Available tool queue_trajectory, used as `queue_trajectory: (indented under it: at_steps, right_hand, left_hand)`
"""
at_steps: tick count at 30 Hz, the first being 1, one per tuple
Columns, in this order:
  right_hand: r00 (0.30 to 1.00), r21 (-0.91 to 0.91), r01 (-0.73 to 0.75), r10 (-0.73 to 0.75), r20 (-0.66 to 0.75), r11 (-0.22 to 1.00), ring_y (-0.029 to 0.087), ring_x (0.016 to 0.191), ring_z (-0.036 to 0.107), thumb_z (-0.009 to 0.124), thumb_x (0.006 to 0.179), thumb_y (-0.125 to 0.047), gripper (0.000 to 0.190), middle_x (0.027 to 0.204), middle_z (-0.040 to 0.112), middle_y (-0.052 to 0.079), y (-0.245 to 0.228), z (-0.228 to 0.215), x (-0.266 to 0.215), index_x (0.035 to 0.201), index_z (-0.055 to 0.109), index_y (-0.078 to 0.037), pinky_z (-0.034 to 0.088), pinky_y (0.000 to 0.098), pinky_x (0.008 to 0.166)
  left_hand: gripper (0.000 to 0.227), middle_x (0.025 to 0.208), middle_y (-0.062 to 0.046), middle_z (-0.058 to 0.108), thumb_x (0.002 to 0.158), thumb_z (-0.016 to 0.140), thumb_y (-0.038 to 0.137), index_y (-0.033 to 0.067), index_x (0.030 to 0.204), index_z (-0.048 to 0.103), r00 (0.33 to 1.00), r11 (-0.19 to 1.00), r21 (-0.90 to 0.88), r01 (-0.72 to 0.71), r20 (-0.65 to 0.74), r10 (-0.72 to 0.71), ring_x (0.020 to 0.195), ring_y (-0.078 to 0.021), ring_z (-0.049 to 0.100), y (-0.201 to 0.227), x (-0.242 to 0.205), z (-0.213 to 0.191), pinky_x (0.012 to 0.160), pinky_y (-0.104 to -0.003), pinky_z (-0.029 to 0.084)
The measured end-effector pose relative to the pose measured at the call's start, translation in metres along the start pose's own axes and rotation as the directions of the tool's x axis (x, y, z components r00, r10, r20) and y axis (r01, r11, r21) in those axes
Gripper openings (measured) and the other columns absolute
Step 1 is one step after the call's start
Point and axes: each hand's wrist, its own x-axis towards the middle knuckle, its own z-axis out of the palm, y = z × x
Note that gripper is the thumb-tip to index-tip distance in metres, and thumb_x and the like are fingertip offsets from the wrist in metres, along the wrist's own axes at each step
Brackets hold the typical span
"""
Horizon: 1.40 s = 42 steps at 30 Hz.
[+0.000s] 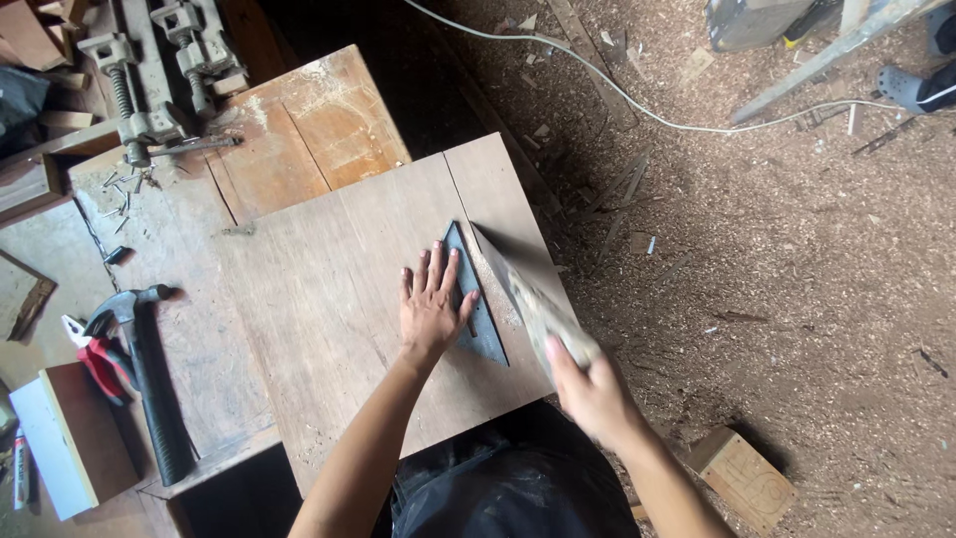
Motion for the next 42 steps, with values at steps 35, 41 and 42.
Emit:
queue_trajectory:
  at_steps: [35,41,42]
  right_hand:
    - [0.964,-0.182,0.253,-0.263,-0.032,0.950,0.010,0.049,0.047,0.055,0.104,-0.034,0.038,0.057,0.048,-0.004,-0.022,0.019,-0.051,0.084,0.065,-0.003,0.038,0.0333,0.043]
    - [0.981,-0.191,0.145,-0.167,-0.103,0.971,0.015,0.060,0.063,0.054,0.100,-0.046,0.050,0.065,0.068,0.007,0.008,0.054,0.072,0.101,0.072,0.001,0.050,0.0353,0.053]
    - [0.994,-0.189,0.031,-0.050,-0.098,0.982,0.018,0.061,0.063,0.052,0.101,-0.049,0.056,0.071,0.068,0.012,0.010,0.061,0.104,0.100,0.071,0.004,0.052,0.0367,0.055]
  left_hand:
    - [0.078,0.168,-0.012,0.021,0.098,0.048,0.056,0.0161,0.161,0.025,1.000,0.999,-0.029,-0.019,0.006,0.019,0.153,-0.0336,0.025,-0.001,-0.001,-0.001,0.121,-0.057,0.017]
    - [0.079,0.167,-0.013,0.021,0.098,0.048,0.058,0.0150,0.161,0.025,0.998,0.999,-0.019,-0.051,-0.040,0.050,0.152,-0.0349,0.024,-0.004,0.002,0.003,0.120,-0.058,0.017]
    - [0.079,0.166,-0.014,0.021,0.098,0.048,0.058,0.0148,0.160,0.025,0.998,0.998,-0.011,-0.054,-0.038,0.054,0.151,-0.0351,0.023,-0.003,0.004,0.004,0.119,-0.059,0.017]
